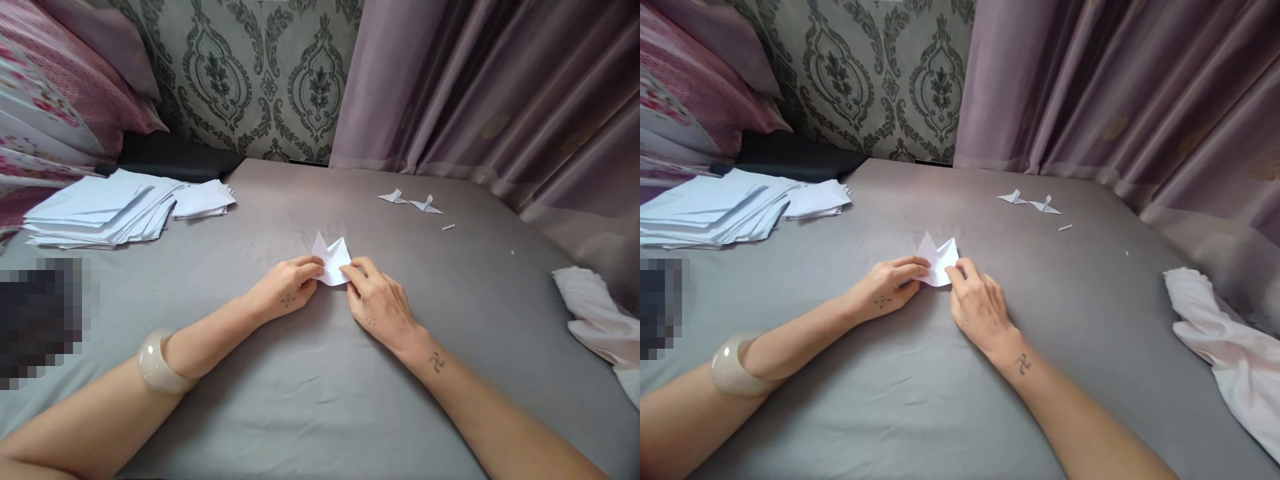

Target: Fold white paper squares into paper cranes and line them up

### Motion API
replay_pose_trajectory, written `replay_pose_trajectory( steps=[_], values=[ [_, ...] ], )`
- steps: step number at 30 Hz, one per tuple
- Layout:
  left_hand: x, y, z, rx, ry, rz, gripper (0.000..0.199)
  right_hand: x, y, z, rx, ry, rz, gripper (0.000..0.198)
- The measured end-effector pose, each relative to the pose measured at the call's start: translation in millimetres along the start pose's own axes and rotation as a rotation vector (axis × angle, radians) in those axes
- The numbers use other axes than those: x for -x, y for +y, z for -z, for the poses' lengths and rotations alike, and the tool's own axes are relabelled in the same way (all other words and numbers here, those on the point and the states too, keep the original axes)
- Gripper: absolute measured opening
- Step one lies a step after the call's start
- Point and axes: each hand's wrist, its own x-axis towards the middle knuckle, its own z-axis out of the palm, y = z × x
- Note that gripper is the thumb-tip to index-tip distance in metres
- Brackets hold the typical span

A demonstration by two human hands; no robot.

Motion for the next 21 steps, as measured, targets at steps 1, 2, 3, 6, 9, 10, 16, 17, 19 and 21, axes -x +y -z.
replay_pose_trajectory(
  steps=[1, 2, 3, 6, 9, 10, 16, 17, 19, 21],
  values=[
    [-1.6, 0.1, 3.0, 0.067, 0.008, 0.032, 0.026, -1.0, 5.4, 0.5, 0.002, -0.016, -0.019, 0.033],
    [-3.5, 0.8, 6.6, 0.130, 0.005, 0.070, 0.026, -2.0, 10.9, 0.7, 0.000, -0.026, -0.034, 0.035],
    [-5.6, 2.0, 10.6, 0.184, -0.017, 0.111, 0.026, -3.1, 16.0, 0.6, -0.007, -0.032, -0.040, 0.034],
    [-11.5, 3.9, 20.8, 0.276, -0.112, 0.208, 0.023, -5.3, 25.6, -1.4, -0.024, -0.008, -0.006, 0.022],
    [-13.5, 0.2, 22.3, 0.231, -0.148, 0.229, 0.026, -4.8, 22.8, -3.4, 0.012, 0.026, 0.084, 0.020],
    [-13.0, -1.5, 21.0, 0.172, -0.130, 0.201, 0.027, -4.1, 19.6, -3.8, 0.029, 0.026, 0.121, 0.021],
    [-4.8, 0.5, 7.5, -0.248, -0.004, -0.082, 0.034, 0.3, -2.1, -3.7, 0.033, -0.016, 0.162, 0.022],
    [-3.7, 2.1, 5.5, -0.259, -0.016, -0.116, 0.036, 0.7, -4.0, -3.3, 0.011, -0.027, 0.149, 0.022],
    [-2.6, 4.1, 2.4, -0.254, -0.061, -0.151, 0.033, 1.3, -6.0, -2.1, -0.039, -0.065, 0.109, 0.023],
    [-2.5, 4.3, 0.7, -0.251, -0.093, -0.156, 0.028, 1.8, -6.3, -0.4, -0.070, -0.110, 0.044, 0.023]
  ],
)
